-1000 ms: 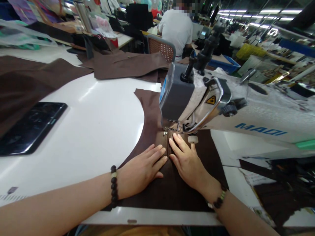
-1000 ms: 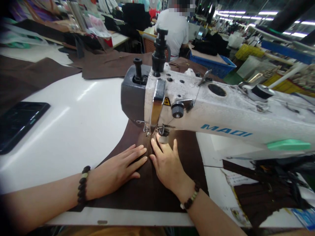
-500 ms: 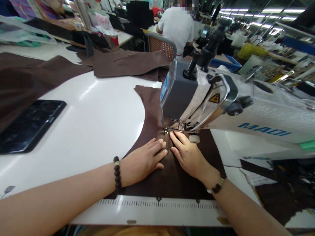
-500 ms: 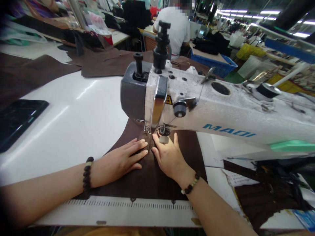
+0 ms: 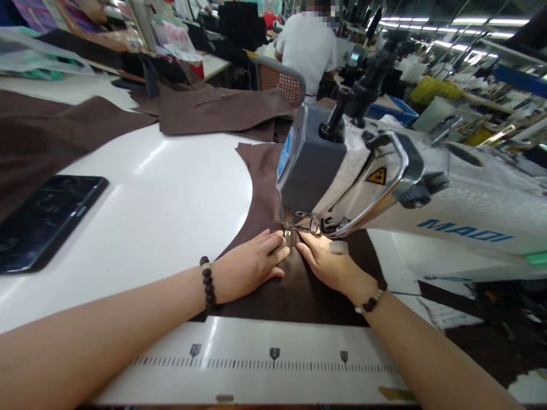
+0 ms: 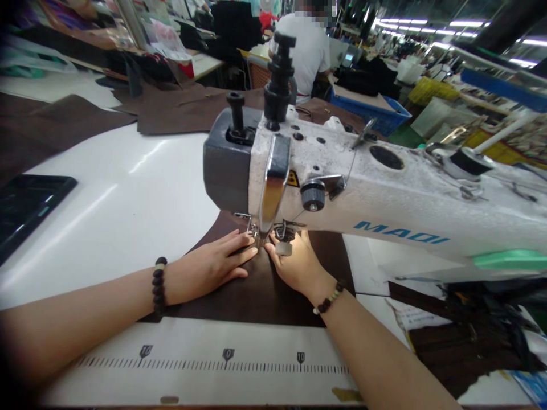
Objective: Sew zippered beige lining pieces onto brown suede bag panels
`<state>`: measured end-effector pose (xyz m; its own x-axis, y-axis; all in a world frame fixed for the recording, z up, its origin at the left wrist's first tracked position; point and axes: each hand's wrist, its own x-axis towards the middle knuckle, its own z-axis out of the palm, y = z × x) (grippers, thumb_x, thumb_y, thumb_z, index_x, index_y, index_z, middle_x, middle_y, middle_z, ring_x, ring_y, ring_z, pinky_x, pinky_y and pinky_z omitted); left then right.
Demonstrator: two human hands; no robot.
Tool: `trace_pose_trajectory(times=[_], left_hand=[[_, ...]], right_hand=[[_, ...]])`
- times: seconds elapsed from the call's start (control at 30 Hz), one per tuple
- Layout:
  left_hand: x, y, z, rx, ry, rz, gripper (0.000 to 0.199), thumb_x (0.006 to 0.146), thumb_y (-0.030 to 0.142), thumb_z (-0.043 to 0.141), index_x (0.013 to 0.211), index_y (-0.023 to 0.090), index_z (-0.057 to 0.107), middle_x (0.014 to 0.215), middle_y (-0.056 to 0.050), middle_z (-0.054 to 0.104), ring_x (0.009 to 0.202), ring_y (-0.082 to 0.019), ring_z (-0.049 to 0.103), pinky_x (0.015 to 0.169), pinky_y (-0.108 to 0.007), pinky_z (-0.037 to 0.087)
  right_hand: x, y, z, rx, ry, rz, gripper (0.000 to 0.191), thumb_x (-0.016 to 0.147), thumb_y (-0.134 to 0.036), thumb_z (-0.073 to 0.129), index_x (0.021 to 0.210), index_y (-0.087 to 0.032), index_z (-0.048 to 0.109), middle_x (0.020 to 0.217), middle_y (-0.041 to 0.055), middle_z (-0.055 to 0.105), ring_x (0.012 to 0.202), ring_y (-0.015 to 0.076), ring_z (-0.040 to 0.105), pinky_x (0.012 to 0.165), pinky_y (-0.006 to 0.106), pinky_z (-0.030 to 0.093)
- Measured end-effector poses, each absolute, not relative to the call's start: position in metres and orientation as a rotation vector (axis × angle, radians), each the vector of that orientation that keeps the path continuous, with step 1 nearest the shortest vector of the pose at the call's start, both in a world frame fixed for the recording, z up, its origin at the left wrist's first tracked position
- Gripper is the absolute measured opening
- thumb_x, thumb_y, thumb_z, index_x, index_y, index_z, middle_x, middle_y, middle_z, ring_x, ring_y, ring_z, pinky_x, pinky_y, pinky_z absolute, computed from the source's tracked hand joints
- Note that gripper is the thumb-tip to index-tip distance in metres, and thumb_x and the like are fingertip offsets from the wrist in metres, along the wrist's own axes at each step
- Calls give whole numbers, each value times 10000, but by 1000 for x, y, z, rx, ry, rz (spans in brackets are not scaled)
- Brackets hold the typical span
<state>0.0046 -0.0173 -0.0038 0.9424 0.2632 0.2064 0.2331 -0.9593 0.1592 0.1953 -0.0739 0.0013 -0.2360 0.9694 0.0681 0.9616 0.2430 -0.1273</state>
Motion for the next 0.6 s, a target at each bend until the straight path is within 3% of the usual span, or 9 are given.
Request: trace_pose_trajectory(times=[0.23,0.6], left_hand=[[7,-4,-3,2969,372,360,355,873,307,479,1143,78,505,1087,-136,497,1106,-246,440,985,-388,372],[6,2,-1,2939,353,359,337,879,296,464,1126,77,526,1051,-132,496,1043,-242,471,954,-395,393]], right_hand=[[198,-62,1,-1877,-2415,180,320,915,-203,293,963,-189,609,990,36,644,942,166,566,842,299,420],[203,-56,-4,-1945,-2526,146,290,864,-135,362,895,-187,645,992,59,645,905,184,596,794,307,452]])
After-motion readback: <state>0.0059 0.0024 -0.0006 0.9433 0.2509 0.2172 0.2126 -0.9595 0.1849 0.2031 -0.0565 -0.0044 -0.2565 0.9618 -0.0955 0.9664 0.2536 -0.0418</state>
